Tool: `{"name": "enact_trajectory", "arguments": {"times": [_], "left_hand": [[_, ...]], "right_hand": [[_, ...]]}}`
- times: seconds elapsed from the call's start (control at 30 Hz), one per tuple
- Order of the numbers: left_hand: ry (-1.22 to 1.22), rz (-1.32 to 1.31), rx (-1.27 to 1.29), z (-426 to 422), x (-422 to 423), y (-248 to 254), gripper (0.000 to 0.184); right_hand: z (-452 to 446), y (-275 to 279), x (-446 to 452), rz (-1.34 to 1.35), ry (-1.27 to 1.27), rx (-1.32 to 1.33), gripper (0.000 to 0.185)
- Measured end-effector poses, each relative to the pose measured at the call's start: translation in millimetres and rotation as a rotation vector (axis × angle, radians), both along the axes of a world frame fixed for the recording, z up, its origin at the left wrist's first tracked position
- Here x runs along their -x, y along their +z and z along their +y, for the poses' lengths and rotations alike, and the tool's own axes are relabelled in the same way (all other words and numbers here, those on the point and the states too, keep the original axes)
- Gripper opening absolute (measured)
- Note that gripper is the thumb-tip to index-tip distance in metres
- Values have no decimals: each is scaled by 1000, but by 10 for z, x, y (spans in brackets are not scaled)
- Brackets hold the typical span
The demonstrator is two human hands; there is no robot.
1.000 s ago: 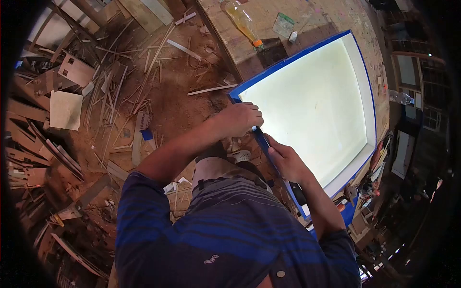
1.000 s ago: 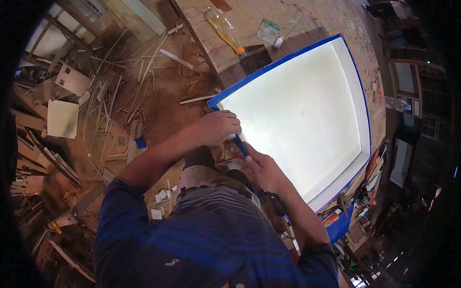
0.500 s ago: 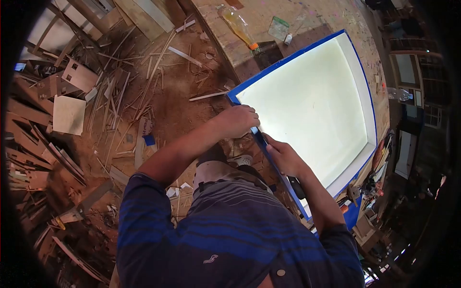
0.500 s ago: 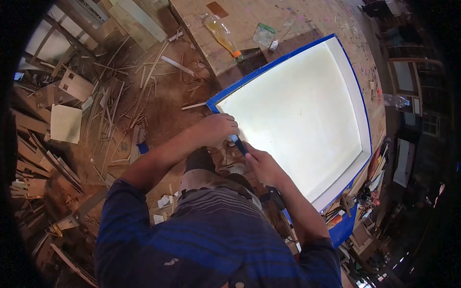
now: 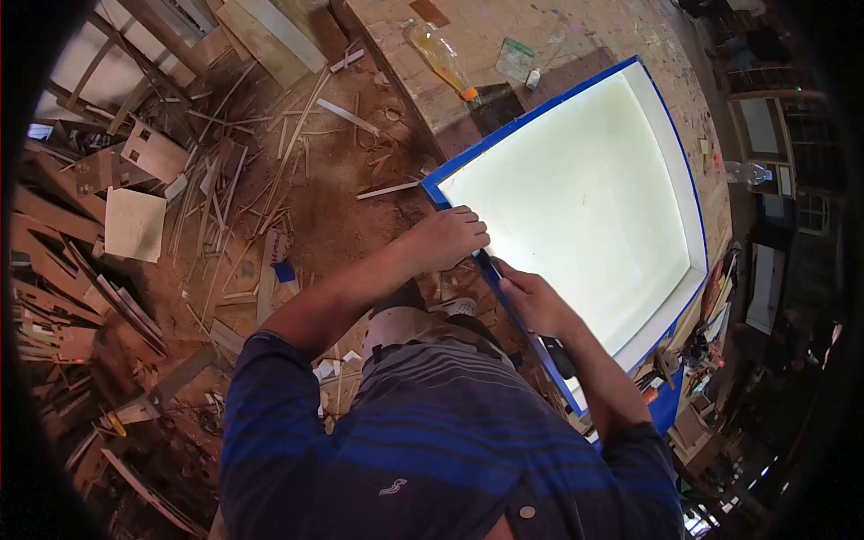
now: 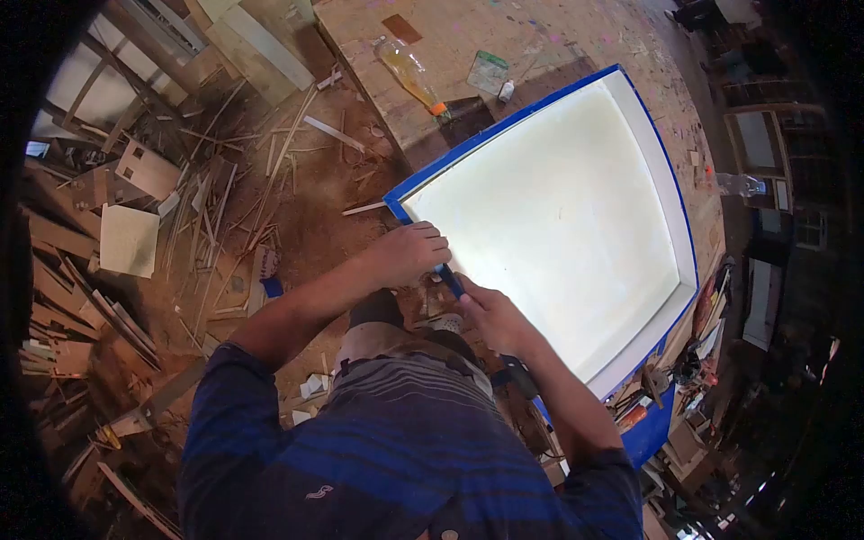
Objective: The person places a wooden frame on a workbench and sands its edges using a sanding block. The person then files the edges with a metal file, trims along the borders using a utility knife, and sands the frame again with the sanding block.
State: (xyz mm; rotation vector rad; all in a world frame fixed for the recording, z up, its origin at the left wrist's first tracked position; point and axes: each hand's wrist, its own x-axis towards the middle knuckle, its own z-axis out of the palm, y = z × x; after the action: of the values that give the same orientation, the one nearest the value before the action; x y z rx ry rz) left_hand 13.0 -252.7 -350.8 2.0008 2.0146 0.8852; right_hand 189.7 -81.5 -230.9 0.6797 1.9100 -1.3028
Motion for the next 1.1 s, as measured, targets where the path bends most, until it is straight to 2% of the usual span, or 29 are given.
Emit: {"name": "enact_trajectory", "arguments": {"times": [0.2, 0.27, 0.37, 0.47, 0.57, 0.6, 0.7, 0.8, 0.9, 0.97, 1.1], "left_hand": [[-62, 114, 259, 57, 42, 7, 9], [-48, 121, 198, 78, 43, -88, 10], [-39, 91, 112, 33, 12, 93, 13], [-30, 17, 56, 14, -137, 123, 12], [-53, 49, 110, 95, -164, -138, 21], [-57, 71, 94, 120, -139, -142, 18], [-48, 91, 26, 92, -171, -100, 12], [-11, 41, -60, 25, -226, 31, 13], [-9, 5, -8, 68, -268, -36, 14], [-3, 41, 77, 57, -237, -132, 17], [15, 32, -66, 68, -220, -46, 19]], "right_hand": [[44, -180, -1, -13, 30, -35, 50], [100, -386, -52, 74, 30, -39, 50], [39, 167, 16, 11, -46, 35, 51], [94, 201, -85, -70, -8, 55, 52], [166, -201, -144, -56, -3, 50, 53], [150, -75, -101, -112, -34, 71, 52], [161, -187, -197, 43, 73, -43, 52], [174, 348, -137, -45, -10, 88, 52], [176, -515, -409, 215, 77, -60, 52], [200, -429, -315, 165, 70, -38, 52], [151, 50, -184, 58, 33, 0, 52]]}}
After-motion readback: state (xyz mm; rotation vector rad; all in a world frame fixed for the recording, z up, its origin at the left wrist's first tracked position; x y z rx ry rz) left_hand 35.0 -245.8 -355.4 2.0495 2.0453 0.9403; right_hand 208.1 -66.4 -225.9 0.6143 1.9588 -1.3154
